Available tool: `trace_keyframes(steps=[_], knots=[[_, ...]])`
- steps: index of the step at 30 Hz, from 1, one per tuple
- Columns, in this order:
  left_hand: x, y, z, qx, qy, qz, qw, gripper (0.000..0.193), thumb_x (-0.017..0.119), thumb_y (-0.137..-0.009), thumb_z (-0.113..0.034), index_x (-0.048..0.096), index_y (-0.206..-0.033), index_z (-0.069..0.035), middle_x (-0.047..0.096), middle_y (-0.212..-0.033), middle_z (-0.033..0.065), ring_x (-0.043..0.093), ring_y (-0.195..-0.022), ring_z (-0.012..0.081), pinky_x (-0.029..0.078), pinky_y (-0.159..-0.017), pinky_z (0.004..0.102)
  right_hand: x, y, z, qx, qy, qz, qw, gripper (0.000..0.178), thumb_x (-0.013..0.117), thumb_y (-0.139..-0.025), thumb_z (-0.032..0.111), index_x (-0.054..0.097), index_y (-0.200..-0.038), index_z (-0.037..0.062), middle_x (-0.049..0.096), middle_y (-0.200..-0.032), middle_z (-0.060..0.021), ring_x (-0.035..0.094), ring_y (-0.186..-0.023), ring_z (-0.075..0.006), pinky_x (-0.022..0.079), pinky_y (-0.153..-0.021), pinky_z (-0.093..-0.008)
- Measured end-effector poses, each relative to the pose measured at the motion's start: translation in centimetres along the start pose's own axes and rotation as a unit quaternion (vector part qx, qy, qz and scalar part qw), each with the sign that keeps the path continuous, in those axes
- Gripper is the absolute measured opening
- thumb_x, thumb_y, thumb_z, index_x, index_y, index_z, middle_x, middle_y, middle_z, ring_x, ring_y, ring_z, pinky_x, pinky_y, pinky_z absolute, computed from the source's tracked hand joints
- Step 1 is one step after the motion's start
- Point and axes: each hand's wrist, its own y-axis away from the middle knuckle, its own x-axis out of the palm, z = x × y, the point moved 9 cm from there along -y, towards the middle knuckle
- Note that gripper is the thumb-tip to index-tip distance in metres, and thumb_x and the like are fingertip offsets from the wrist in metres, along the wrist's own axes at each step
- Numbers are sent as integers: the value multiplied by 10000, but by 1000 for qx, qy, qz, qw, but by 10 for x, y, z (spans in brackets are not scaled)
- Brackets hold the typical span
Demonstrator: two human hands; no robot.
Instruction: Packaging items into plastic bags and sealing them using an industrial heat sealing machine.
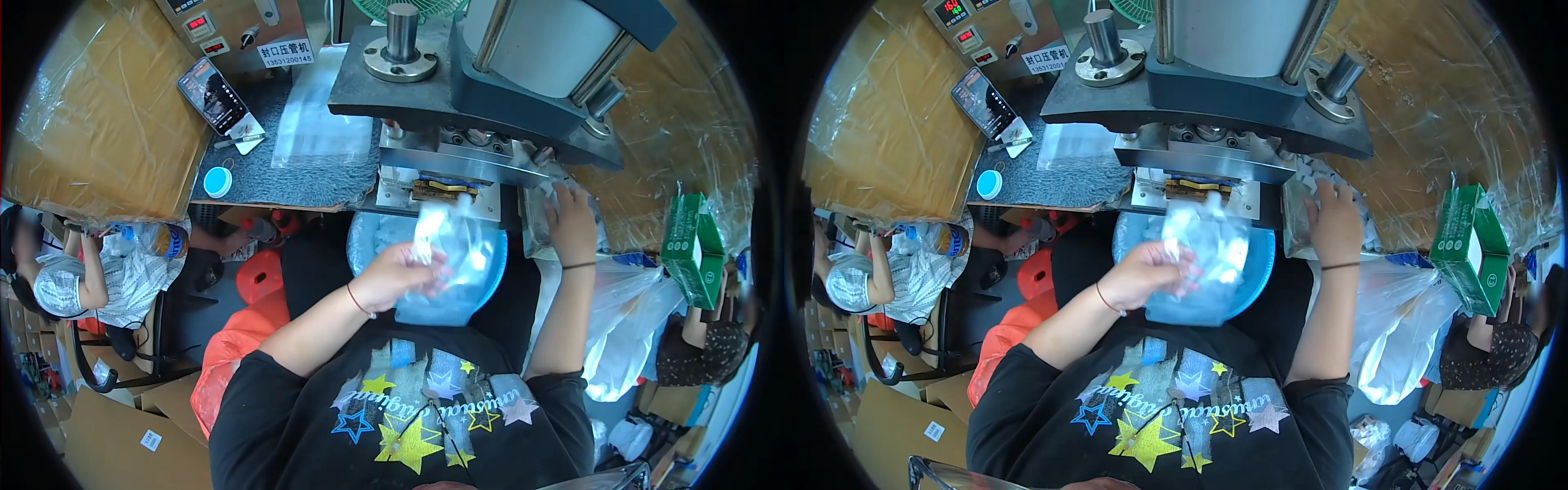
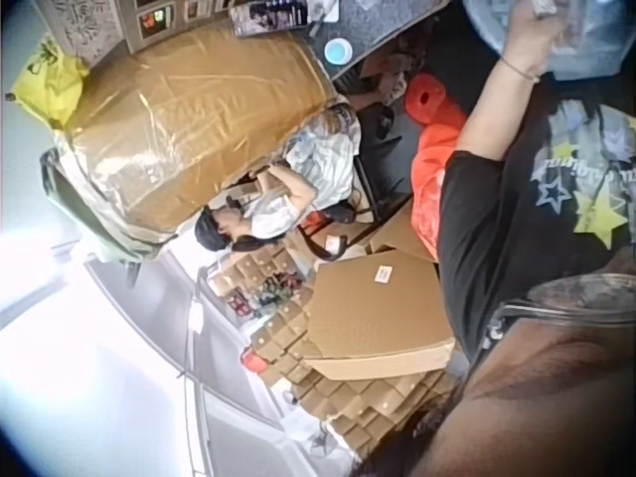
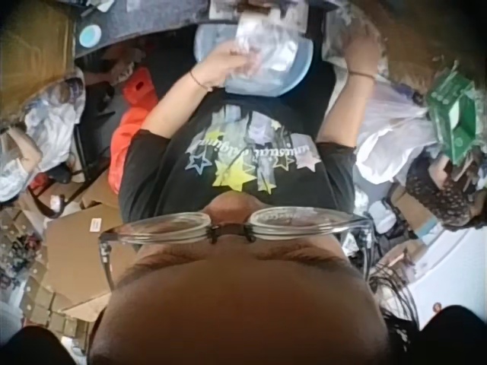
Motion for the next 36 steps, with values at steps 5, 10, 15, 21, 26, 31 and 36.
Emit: trace_keyframes(steps=[5, 10, 15, 21, 26, 31, 36], knots=[[-28, -9, -39, 67, 46, -45, 996, 241, 658, -887, -35, 615, -1117, 21, 707, -969, 124, 678, -770, 170, 558, -694, 314, 35, -7, -7, 21, -47, 26, 998, 311, 647, -879, 142, 625, -1181, 73, 597, -1093, -220, 573, -1089, -402, 487, -903, -457], [-26, -20, -26, 98, 60, -21, 993, 250, 685, -900, -80, 588, -1106, 22, 668, -948, 106, 665, -771, 174, 554, -727, 316, 55, 9, -42, -24, -77, -87, 993, 290, 661, -822, 56, 607, -1102, 5, 623, -1080, -200, 588, -1038, -402, 472, -918, -466], [-74, 33, -142, 366, -477, -373, 707, 425, 655, -917, -200, 481, -1255, -12, 531, -1265, 222, 546, -1191, 306, 456, -977, 439, 48, 10, -44, 72, -130, 4, 989, 272, 680, -834, 96, 619, -1077, -10, 646, -1015, -197, 599, -968, -384, 472, -864, -424], [-96, 49, -144, 285, -771, -315, 474, 454, 576, -932, -272, 533, -1344, -86, 435, -1462, 200, 404, -1354, 384, 315, -1089, 510, 18, 21, -32, -38, -106, -141, 984, 208, 607, -932, 139, 613, -1076, -10, 634, -964, -182, 609, -934, -341, 470, -841, -393], [-85, 87, -118, 339, -705, -315, 537, 304, 609, -922, -207, 617, -1189, -63, 632, -1185, 133, 604, -1106, 307, 459, -931, 435, -13, 49, -13, 2, -243, -203, 949, 220, 543, -974, 172, 605, -1063, -20, 625, -978, -196, 602, -940, -362, 469, -843, -408], [-57, 82, -112, 306, -489, -246, 779, 108, 635, -848, -60, 692, -938, -43, 682, -829, 122, 683, -766, 246, 522, -697, 322, -14, 57, 104, -169, -313, 49, 933, 136, 557, -949, 124, 596, -944, -7, 606, -873, -173, 593, -796, -325, 472, -733, -381], [1, 60, -82, 296, -488, -155, 806, 119, 643, -890, -120, 686, -968, -41, 689, -851, 118, 687, -792, 232, 524, -721, 317, -35, 43, 121, -52, -500, -6, 864, 78, 661, -870, 56, 628, -900, -9, 608, -773, -41, 553, -672, -122, 435, -616, -274]])
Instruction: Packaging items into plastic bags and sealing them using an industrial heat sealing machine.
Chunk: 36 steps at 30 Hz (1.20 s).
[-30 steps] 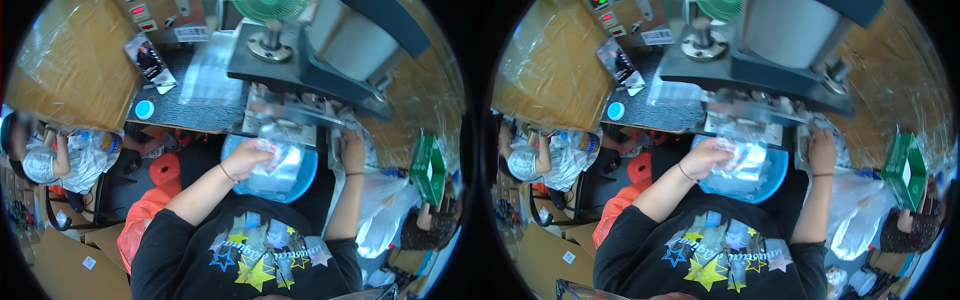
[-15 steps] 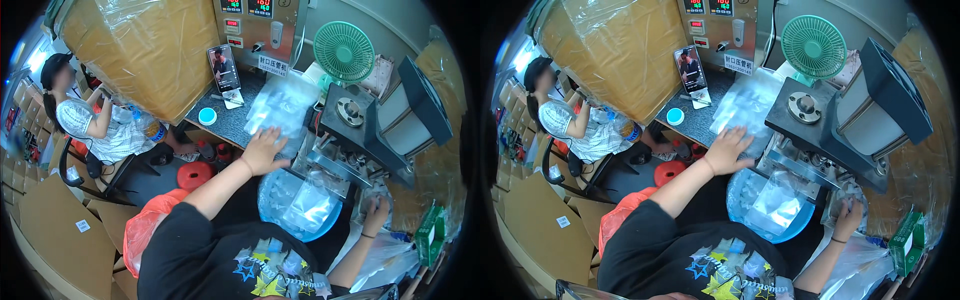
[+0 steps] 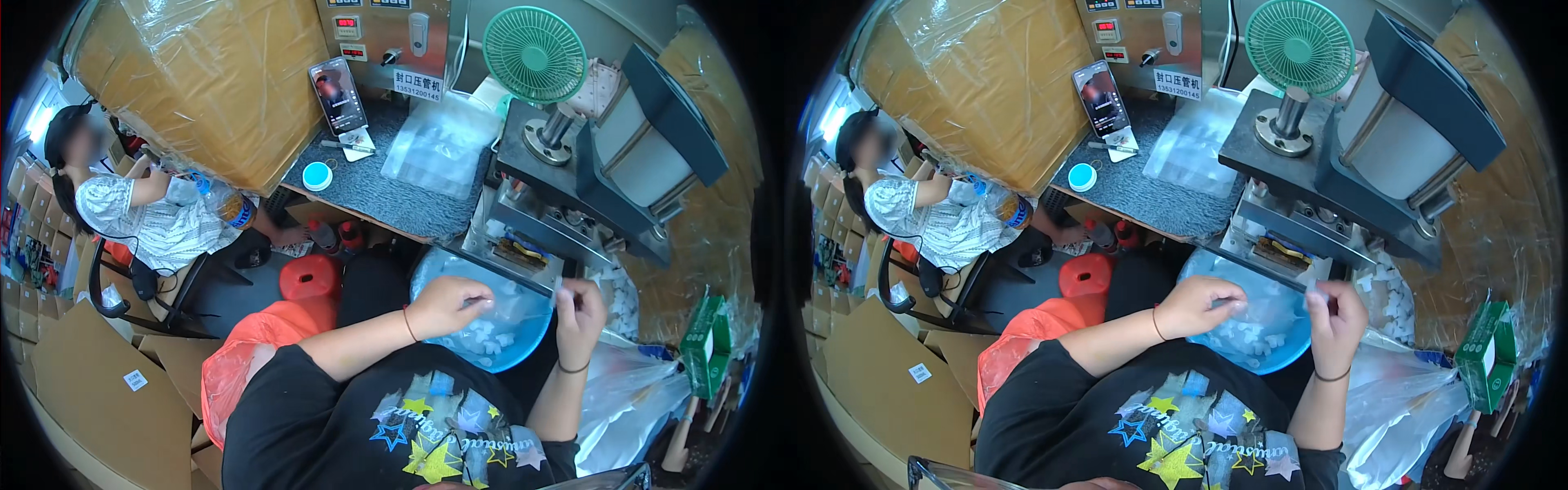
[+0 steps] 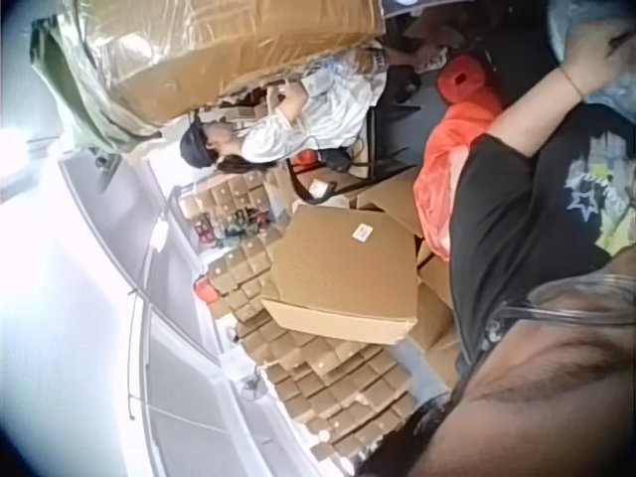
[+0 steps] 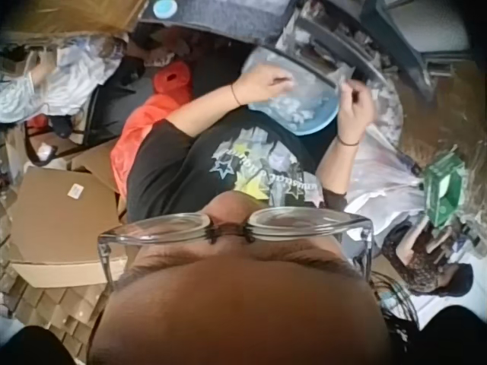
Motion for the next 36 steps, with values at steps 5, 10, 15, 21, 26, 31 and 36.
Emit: trace_keyframes(steps=[5, 10, 15, 21, 26, 31, 36], knots=[[57, 13, 23, -139, 346, 115, 921, 250, 566, -1001, -228, 667, -1070, -10, 709, -926, 90, 683, -838, 171, 543, -751, 301, 8, 3, 2, -31, 50, 64, 996, 160, 755, -819, 125, 666, -865, -1, 616, -715, -88, 563, -648, -183, 446, -604, -308], [100, 37, 19, -230, 457, 260, 819, 282, 563, -1016, -217, 615, -1176, 9, 702, -1036, 98, 681, -922, 166, 535, -833, 291, 17, 15, 3, -73, 142, 276, 948, 199, 551, -948, 165, 635, -946, -15, 626, -844, -147, 594, -812, -321, 475, -751, -391], [92, 28, 38, -270, 490, 182, 809, 252, 640, -917, -74, 594, -1154, -2, 691, -1049, 124, 704, -862, 194, 559, -718, 293, -50, -30, -49, -29, 414, 33, 909, 265, 597, -913, 137, 623, -1159, 41, 631, -1160, -202, 580, -1100, -396, 469, -920, -475], [63, -28, 62, -259, 501, 81, 821, 302, 632, -875, 15, 617, -1176, 14, 693, -1046, 100, 681, -920, 174, 543, -807, 304, -74, -31, -129, -30, 425, 43, 904, 252, 656, -855, 118, 629, -1099, 61, 612, -1124, -176, 588, -1006, -402, 478, -863, -467], [66, -28, 63, -279, 511, 85, 809, 304, 616, -874, 41, 574, -1175, 22, 677, -1039, 97, 667, -919, 169, 536, -798, 294, -77, -23, -133, -25, 376, 1, 926, 230, 658, -847, 92, 629, -1060, 12, 617, -1024, -192, 595, -958, -393, 484, -830, -444], [-60, -66, 75, -52, 51, -219, 973, 341, 654, -903, -114, 455, -1155, 0, 581, -1052, 164, 602, -1035, 267, 488, -899, 355, -86, -15, -135, -49, 385, -45, 921, 239, 649, -847, 54, 640, -1081, 9, 639, -1071, -205, 603, -1010, -391, 482, -879, -438], [-101, -77, 110, -74, -482, -40, 872, 660, 552, -937, -477, 409, -1472, -117, 301, -1564, 216, 253, -1466, 372, 197, -1167, 565, -80, -19, -109, -36, 357, -33, 933, 208, 586, -908, 73, 635, -1094, -7, 628, -1044, -203, 593, -982, -396, 475, -870, -426]])
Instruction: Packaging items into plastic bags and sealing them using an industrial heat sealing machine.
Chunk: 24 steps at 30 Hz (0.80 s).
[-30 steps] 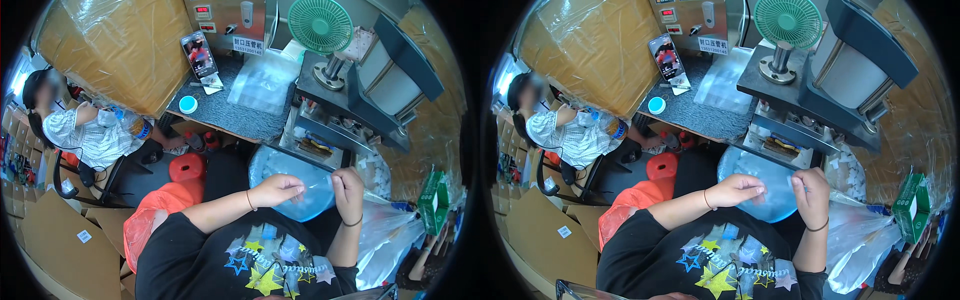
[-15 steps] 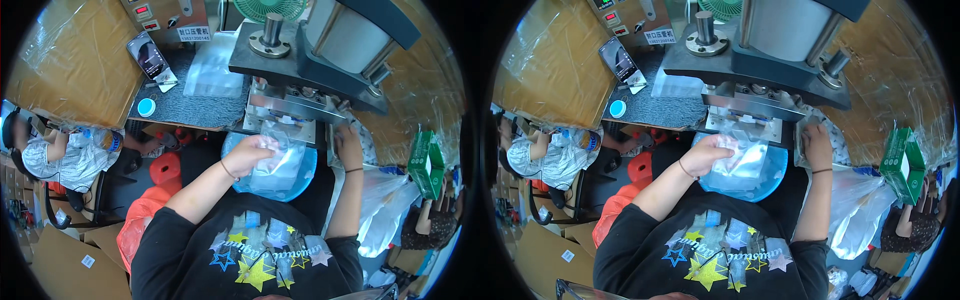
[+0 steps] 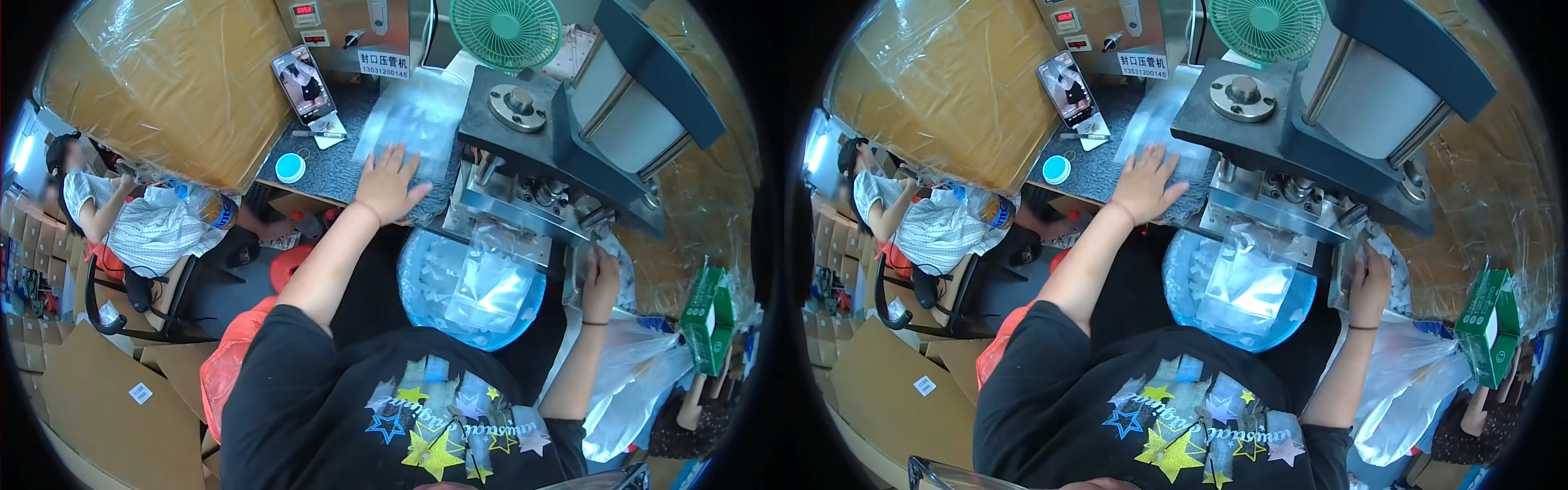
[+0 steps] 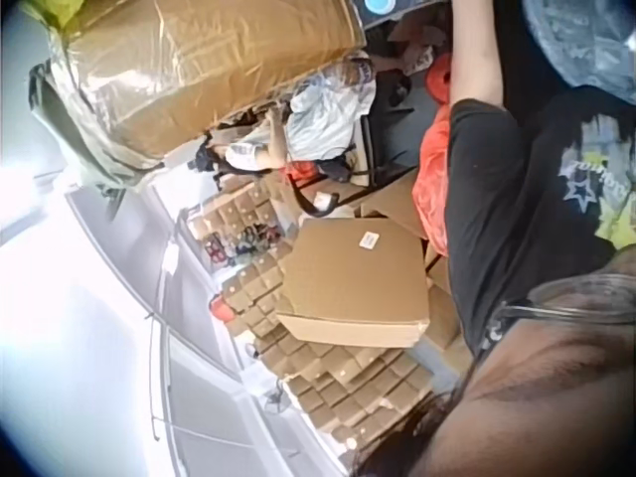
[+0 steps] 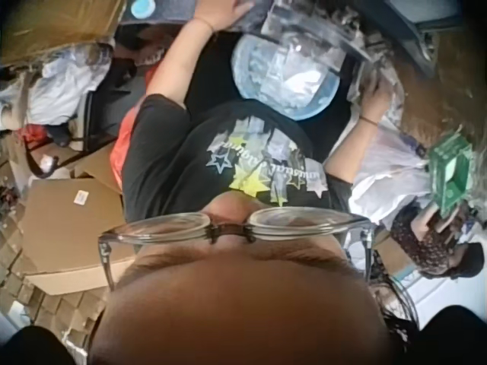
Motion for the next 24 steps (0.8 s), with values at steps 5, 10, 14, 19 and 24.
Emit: trace_keyframes(steps=[5, 10, 14, 19, 24], knots=[[-30, 72, -40, 94, 78, -73, 990, 421, 637, -915, -266, 567, -1289, -87, 580, -1286, 169, 529, -1221, 331, 398, -1008, 469, -26, 23, 8, 36, -59, -77, 995, 197, 499, -990, 112, 613, -1087, -15, 632, -1021, -191, 607, -948, -353, 474, -840, -411], [-48, 93, -33, -39, 455, -107, 883, 148, 566, -958, -102, 669, -977, 2, 679, -867, 155, 679, -795, 253, 520, -724, 350, 0, 33, 101, -137, -112, 85, 980, 186, 533, -988, 167, 609, -993, -2, 604, -897, -151, 604, -834, -308, 474, -777, -365], [-41, 96, -94, 18, 480, 45, 876, 85, 634, -902, -59, 688, -946, -10, 682, -820, 88, 631, -744, 112, 506, -700, 263, -4, 19, 144, -114, -257, 101, 954, 109, 623, -909, 83, 643, -970, -5, 642, -861, -136, 589, -724, -292, 485, -689, -358], [-6, 111, -135, -22, 626, 149, 765, 178, 622, -970, -150, 677, -1007, 16, 709, -904, 73, 659, -823, 113, 528, -767, 273, -16, 6, 162, -93, -285, 55, 952, 143, 743, -820, 80, 655, -904, 5, 658, -819, -116, 619, -710, -251, 490, -669, -331], [23, 139, -183, -39, 749, 339, 568, 252, 573, -1015, -216, 644, -1094, 13, 701, -964, 70, 675, -910, 152, 550, -840, 302, -25, 20, 140, -120, -236, 139, 954, 131, 613, -919, 124, 629, -896, -4, 615, -798, -113, 589, -729, -254, 469, -676, -342]])
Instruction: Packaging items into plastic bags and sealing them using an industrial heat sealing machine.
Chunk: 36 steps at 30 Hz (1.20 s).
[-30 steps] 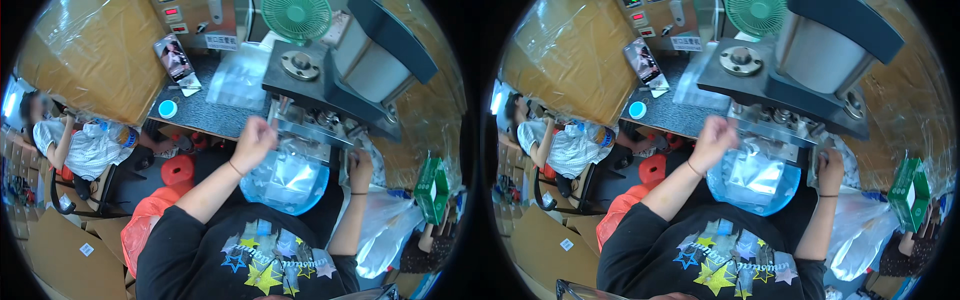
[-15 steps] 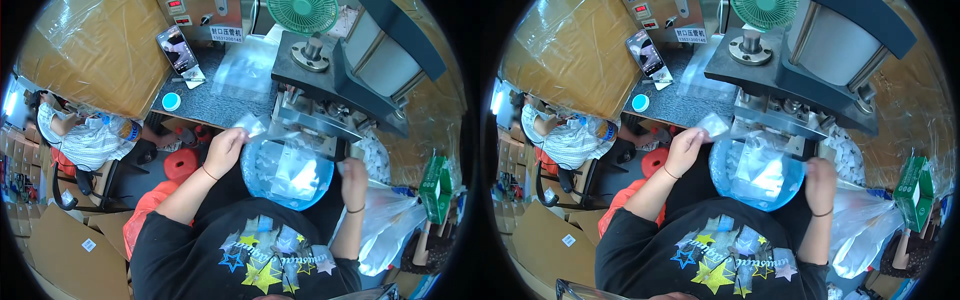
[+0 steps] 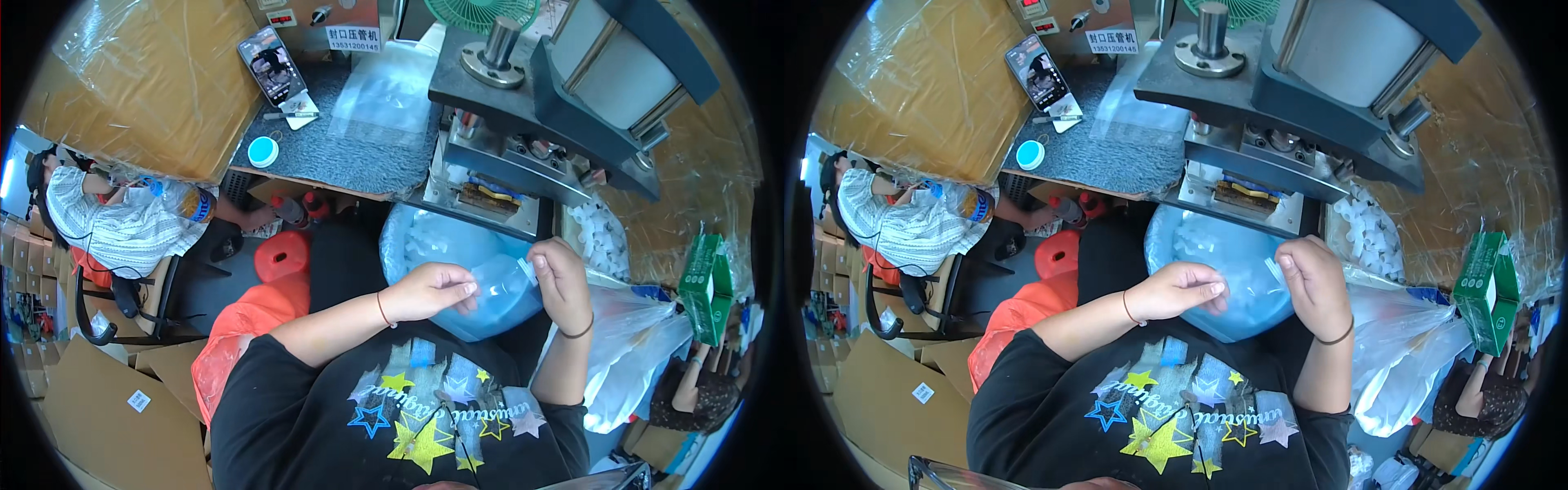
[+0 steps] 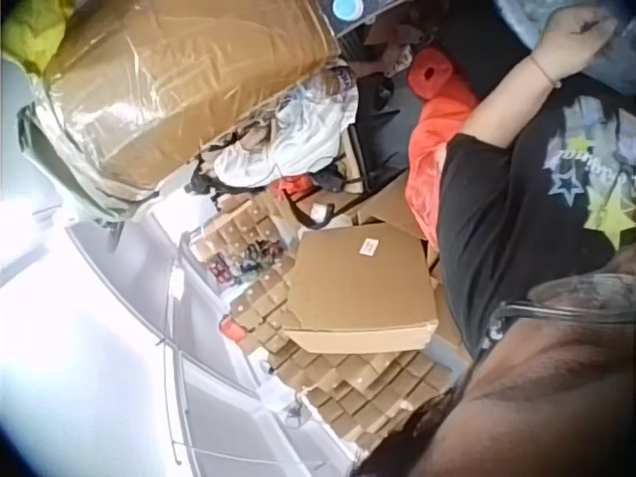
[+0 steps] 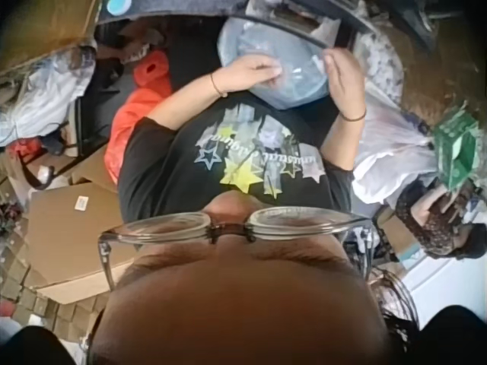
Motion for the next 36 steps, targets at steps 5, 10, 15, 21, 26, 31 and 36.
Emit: trace_keyframes(steps=[5, 10, 15, 21, 26, 31, 36], knots=[[15, -5, 23, -61, 58, 32, 996, 226, 575, -1011, -201, 629, -1111, -5, 709, -986, 96, 706, -897, 187, 577, -787, 312, 9, 1, -13, 38, 12, 139, 989, 149, 591, -929, 138, 620, -889, -3, 612, -794, -144, 604, -752, -309, 475, -680, -387], [19, -8, 25, -73, 60, 45, 994, 217, 589, -1003, -197, 627, -1117, -17, 710, -980, 107, 710, -896, 196, 582, -774, 316, 21, 6, -24, 23, -42, 166, 985, 170, 606, -933, 173, 627, -980, 11, 638, -883, -159, 617, -810, -340, 500, -729, -386], [-10, -16, 17, -68, 89, -48, 992, 158, 593, -979, -136, 641, -1079, -23, 711, -956, 103, 720, -847, 213, 591, -710, 325, -44, 6, -86, 63, 230, -75, 968, 250, 621, -911, 164, 621, -1123, 31, 628, -1029, -189, 619, -963, -381, 511, -792, -429], [-57, -44, -10, -10, 139, -132, 981, 120, 600, -938, -82, 662, -1026, -29, 699, -906, 69, 674, -737, 138, 565, -655, 292, -40, 15, -159, 214, 308, -22, 927, 376, 670, -851, 125, 585, -1217, 140, 556, -1129, -172, 601, -983, -399, 505, -793, -468], [-56, -39, -19, -32, 149, -163, 975, 130, 635, -946, -126, 651, -1038, -37, 689, -950, 72, 678, -834, 139, 571, -715, 299, -41, 14, -156, 231, 271, -58, 933, 375, 664, -813, 102, 573, -1176, 136, 557, -1103, -159, 601, -958, -404, 508, -791, -470], [-140, -26, -87, 250, -87, -345, 901, 240, 632, -954, -165, 533, -1102, -4, 594, -953, 65, 615, -822, 134, 527, -684, 298, -39, 10, -152, 174, 314, -53, 932, 377, 636, -803, 88, 576, -1174, 117, 560, -1090, -159, 598, -948, -407, 505, -792, -479], [-203, -56, -206, 225, -615, -436, 618, 508, 574, -936, -394, 529, -1349, -101, 492, -1400, 204, 465, -1293, 382, 373, -1072, 499, -38, 10, -150, 161, 326, -56, 930, 341, 634, -771, 79, 605, -1106, 134, 562, -1006, -154, 586, -893, -396, 487, -769, -482]])
